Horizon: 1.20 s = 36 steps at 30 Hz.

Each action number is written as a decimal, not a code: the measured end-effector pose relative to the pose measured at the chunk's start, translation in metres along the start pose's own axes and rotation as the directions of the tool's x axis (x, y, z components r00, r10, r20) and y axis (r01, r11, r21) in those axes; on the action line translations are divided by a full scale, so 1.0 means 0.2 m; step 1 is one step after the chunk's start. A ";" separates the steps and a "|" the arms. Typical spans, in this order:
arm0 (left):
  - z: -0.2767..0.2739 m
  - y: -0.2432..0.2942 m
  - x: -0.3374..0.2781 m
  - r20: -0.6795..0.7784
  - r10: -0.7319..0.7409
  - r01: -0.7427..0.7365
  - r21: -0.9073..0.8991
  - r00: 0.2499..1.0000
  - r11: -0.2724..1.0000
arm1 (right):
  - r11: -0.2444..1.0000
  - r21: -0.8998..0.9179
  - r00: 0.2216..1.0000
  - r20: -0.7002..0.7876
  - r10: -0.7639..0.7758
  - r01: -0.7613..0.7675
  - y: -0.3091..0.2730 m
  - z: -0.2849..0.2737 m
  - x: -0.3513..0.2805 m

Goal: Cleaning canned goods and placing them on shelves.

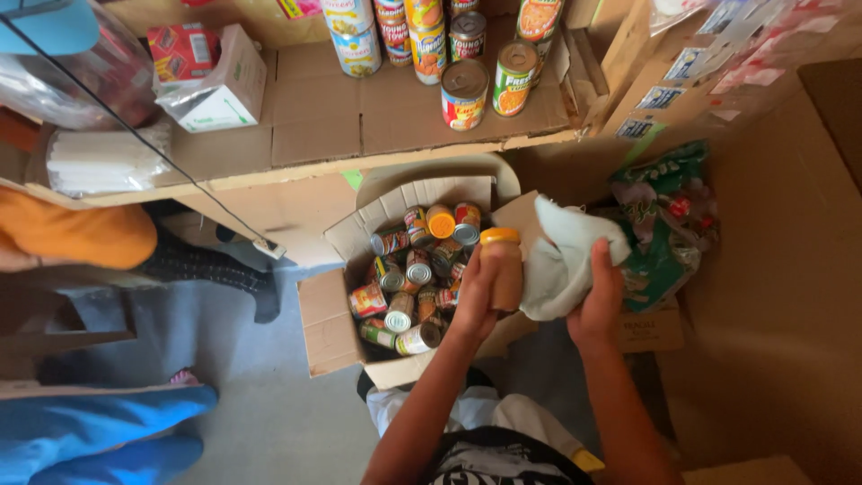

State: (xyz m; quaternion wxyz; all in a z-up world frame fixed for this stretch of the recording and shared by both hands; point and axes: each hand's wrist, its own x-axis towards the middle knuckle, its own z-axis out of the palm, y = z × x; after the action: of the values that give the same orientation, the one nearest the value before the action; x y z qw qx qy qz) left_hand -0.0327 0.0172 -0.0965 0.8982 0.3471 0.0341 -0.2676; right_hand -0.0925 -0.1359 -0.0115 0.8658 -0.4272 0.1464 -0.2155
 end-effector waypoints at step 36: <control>0.55 -0.20 -0.06 0.398 -0.032 -0.189 0.503 0.917 0.843 | 0.980 -0.201 0.956 -0.286 -0.059 0.000 0.01 -0.35 -0.23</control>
State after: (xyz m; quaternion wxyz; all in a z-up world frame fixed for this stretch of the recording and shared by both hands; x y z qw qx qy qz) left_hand -0.0776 -0.0721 -0.0345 0.7653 0.5225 -0.2360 -0.2925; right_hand -0.1627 -0.1585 -0.0520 0.7846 -0.4774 0.2863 -0.2730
